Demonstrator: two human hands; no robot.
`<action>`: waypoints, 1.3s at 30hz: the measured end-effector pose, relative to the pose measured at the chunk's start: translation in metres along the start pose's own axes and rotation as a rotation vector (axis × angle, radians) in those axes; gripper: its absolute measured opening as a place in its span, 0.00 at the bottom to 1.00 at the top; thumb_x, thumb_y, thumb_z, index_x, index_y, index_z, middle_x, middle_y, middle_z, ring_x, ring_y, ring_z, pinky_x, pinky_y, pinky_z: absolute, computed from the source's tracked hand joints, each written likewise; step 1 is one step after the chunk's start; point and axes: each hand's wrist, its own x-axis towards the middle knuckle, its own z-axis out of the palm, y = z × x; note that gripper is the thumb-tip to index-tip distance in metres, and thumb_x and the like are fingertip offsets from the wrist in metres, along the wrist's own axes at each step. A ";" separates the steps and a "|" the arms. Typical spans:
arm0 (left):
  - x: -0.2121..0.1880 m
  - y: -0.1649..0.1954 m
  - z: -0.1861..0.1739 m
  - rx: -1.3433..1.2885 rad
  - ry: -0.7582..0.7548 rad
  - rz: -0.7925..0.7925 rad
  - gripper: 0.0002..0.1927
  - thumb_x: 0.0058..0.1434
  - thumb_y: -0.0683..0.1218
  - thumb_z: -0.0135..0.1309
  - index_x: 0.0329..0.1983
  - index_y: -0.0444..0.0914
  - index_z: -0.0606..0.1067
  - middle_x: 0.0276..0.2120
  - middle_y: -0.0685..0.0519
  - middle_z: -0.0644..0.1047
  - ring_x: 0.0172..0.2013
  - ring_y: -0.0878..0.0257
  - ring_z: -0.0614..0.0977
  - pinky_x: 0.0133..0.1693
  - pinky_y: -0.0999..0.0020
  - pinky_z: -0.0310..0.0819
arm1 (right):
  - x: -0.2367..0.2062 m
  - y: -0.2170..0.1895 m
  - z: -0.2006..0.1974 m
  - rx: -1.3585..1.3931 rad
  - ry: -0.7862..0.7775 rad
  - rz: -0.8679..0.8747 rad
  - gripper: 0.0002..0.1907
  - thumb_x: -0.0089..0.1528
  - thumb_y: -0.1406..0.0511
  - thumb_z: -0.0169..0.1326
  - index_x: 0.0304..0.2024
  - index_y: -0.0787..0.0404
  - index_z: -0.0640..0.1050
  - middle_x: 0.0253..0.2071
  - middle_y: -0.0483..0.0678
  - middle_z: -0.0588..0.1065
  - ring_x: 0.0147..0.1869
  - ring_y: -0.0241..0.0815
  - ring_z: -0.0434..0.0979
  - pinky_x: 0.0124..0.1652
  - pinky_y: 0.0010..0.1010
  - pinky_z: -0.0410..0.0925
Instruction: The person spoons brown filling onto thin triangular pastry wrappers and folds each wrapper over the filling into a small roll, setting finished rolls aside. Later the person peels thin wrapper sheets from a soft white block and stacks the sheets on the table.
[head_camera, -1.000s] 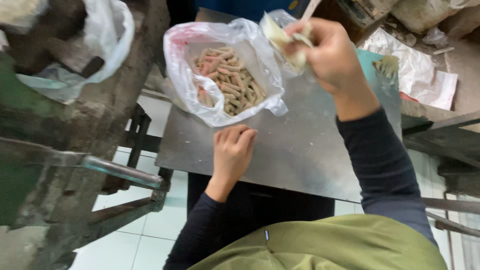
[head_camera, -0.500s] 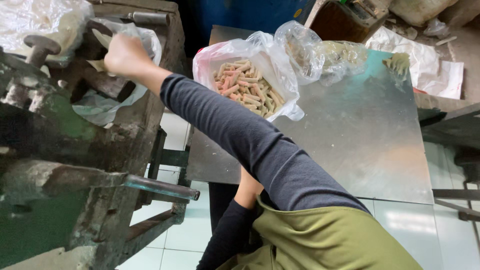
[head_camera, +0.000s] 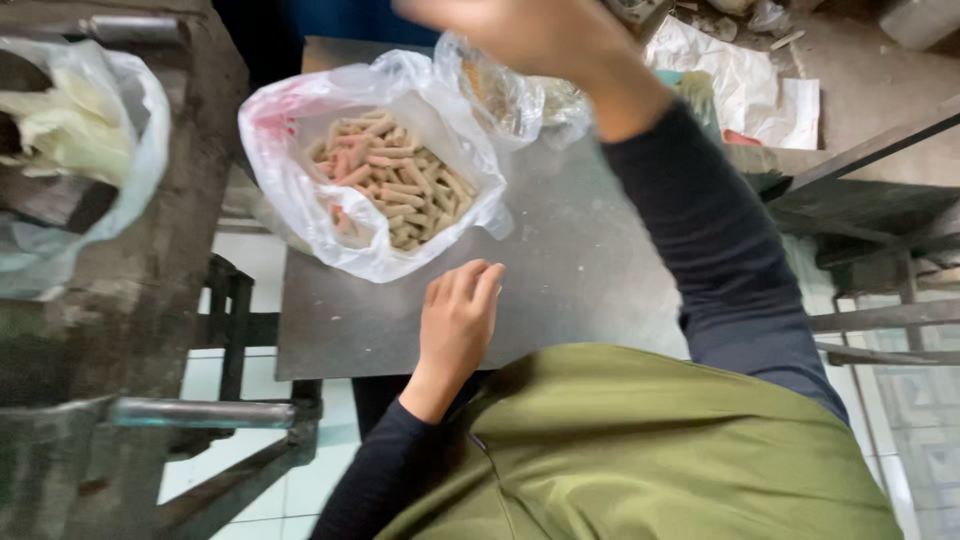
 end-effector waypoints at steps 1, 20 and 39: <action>0.008 0.005 0.006 0.003 -0.027 0.063 0.20 0.56 0.40 0.58 0.54 0.36 0.75 0.49 0.50 0.75 0.47 0.54 0.77 0.47 0.59 0.70 | -0.043 0.001 -0.013 0.477 -0.080 0.473 0.06 0.76 0.70 0.56 0.53 0.67 0.80 0.44 0.50 0.81 0.44 0.38 0.81 0.43 0.29 0.72; 0.225 -0.005 0.184 -0.863 0.011 -0.606 0.12 0.73 0.50 0.49 0.48 0.36 0.69 0.38 0.50 0.80 0.40 0.57 0.84 0.42 0.60 0.80 | -0.290 -0.060 0.016 0.682 0.174 1.337 0.09 0.64 0.67 0.64 0.42 0.65 0.78 0.37 0.45 0.79 0.40 0.33 0.77 0.42 0.28 0.73; 0.136 0.037 0.076 -0.222 -0.041 0.057 0.33 0.49 0.56 0.65 0.53 0.32 0.74 0.39 0.40 0.75 0.37 0.49 0.79 0.36 0.62 0.74 | -0.213 -0.152 -0.113 0.138 0.172 0.919 0.38 0.49 0.63 0.69 0.57 0.68 0.67 0.48 0.63 0.67 0.49 0.55 0.70 0.50 0.39 0.67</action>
